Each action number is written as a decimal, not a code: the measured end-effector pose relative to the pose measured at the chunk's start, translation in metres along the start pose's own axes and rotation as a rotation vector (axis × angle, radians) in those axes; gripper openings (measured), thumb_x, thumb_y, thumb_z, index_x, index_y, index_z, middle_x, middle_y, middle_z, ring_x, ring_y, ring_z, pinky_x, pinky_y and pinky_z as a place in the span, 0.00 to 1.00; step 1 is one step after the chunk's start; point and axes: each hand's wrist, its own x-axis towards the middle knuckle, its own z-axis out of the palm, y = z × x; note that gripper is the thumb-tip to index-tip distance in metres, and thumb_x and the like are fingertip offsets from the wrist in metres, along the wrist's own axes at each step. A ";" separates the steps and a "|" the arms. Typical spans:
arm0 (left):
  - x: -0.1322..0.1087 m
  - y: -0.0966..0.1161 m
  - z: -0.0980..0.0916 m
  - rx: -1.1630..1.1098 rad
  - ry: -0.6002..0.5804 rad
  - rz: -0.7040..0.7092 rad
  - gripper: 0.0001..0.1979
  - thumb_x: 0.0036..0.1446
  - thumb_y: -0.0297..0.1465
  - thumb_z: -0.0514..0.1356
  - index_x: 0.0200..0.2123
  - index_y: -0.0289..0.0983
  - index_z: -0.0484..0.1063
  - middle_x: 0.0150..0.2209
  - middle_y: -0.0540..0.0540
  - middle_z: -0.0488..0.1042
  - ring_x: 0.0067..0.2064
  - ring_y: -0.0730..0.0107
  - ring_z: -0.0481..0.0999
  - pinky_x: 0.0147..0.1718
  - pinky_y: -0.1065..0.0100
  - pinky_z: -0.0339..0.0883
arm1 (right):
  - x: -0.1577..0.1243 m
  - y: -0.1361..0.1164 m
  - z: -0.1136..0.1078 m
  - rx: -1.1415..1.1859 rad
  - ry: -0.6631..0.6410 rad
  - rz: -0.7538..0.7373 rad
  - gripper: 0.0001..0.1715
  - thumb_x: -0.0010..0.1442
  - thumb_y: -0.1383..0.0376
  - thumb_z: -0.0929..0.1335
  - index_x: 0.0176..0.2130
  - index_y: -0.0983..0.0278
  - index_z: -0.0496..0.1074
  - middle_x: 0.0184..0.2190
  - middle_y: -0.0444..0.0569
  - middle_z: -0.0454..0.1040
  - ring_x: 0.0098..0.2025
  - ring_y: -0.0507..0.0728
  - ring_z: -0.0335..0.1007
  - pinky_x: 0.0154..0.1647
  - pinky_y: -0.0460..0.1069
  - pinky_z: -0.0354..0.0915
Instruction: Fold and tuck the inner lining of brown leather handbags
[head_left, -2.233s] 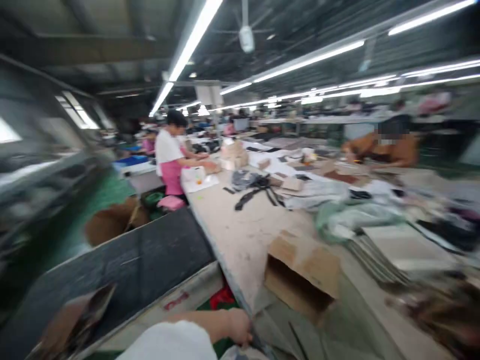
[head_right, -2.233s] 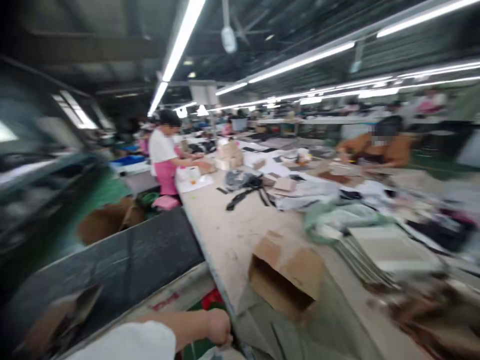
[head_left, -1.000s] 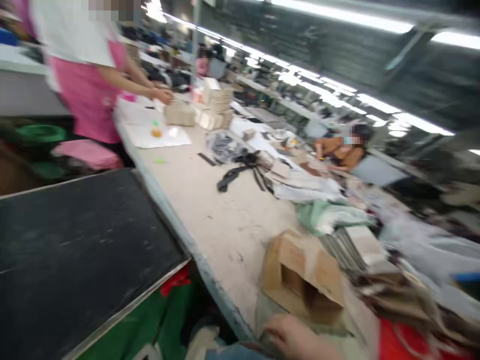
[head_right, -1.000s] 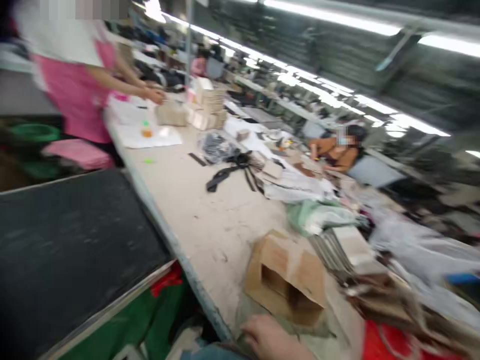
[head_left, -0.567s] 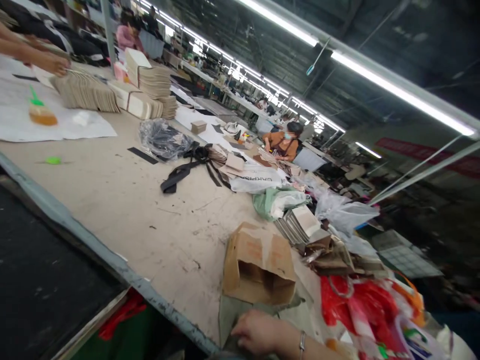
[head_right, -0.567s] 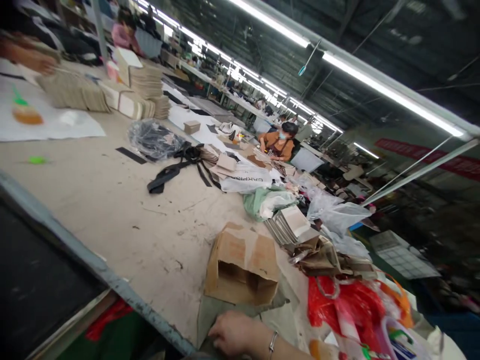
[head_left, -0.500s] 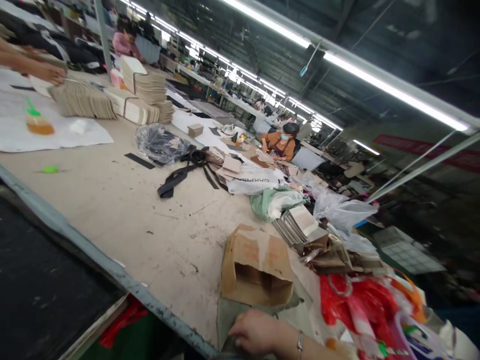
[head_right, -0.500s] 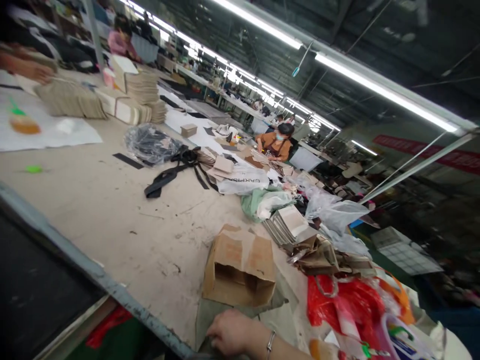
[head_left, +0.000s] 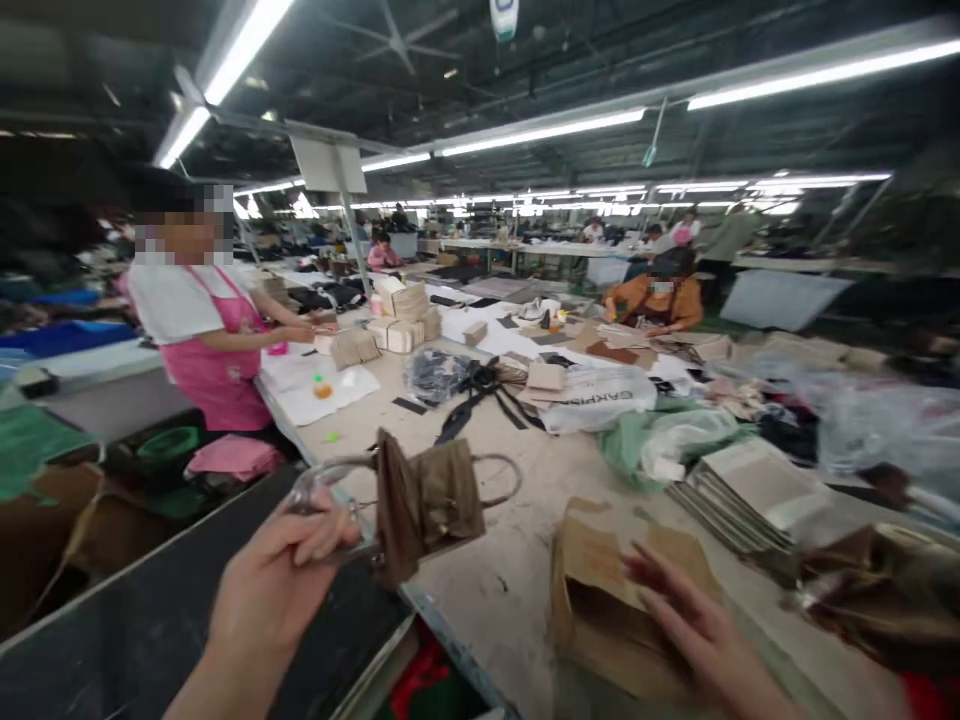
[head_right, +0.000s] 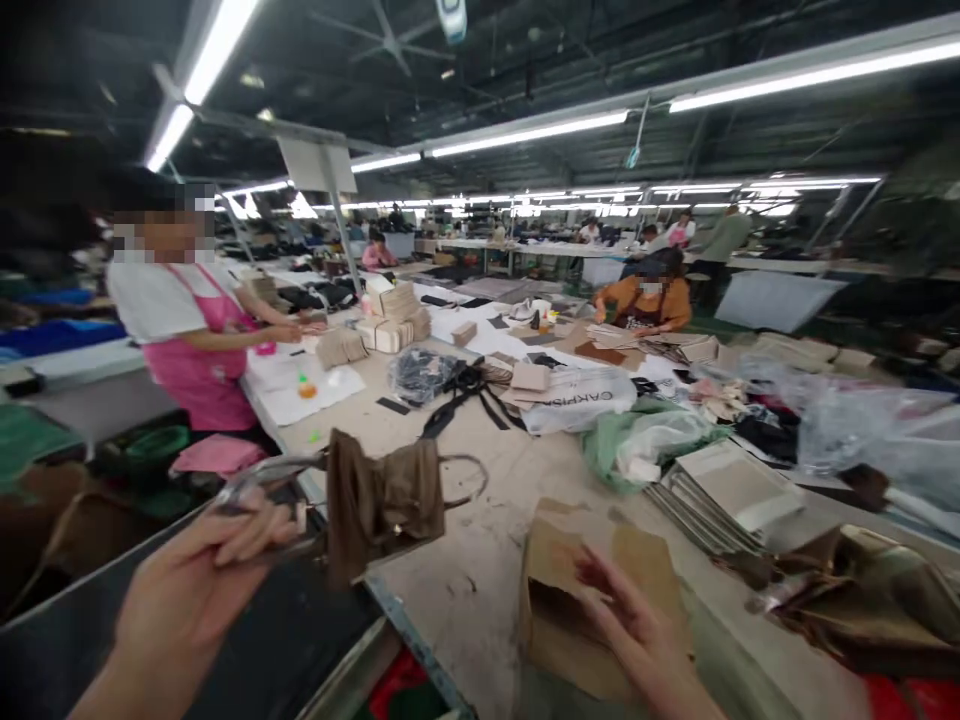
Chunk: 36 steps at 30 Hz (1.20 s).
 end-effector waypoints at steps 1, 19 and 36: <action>-0.003 0.008 0.014 -0.044 -0.072 -0.004 0.03 0.52 0.27 0.55 0.29 0.38 0.69 0.16 0.53 0.56 0.22 0.74 0.61 0.28 0.66 0.68 | 0.005 -0.005 -0.008 0.049 0.055 0.001 0.37 0.57 0.49 0.64 0.62 0.57 0.55 0.56 0.56 0.66 0.56 0.60 0.63 0.55 0.55 0.62; 0.041 -0.080 0.245 -0.409 -0.861 -0.527 0.04 0.41 0.23 0.56 0.26 0.34 0.67 0.14 0.58 0.41 0.19 0.79 0.50 0.24 0.73 0.59 | -0.047 -0.070 -0.135 0.766 0.812 0.045 0.24 0.53 0.54 0.71 0.47 0.59 0.69 0.16 0.33 0.50 0.16 0.45 0.46 0.23 0.43 0.60; 0.099 -0.218 0.165 0.642 -1.016 -0.188 0.11 0.45 0.28 0.58 0.36 0.35 0.70 0.32 0.46 0.74 0.39 0.62 0.71 0.42 0.62 0.63 | -0.101 0.026 -0.021 -0.159 0.464 0.207 0.14 0.57 0.54 0.63 0.32 0.61 0.69 0.25 0.45 0.70 0.28 0.53 0.66 0.31 0.45 0.62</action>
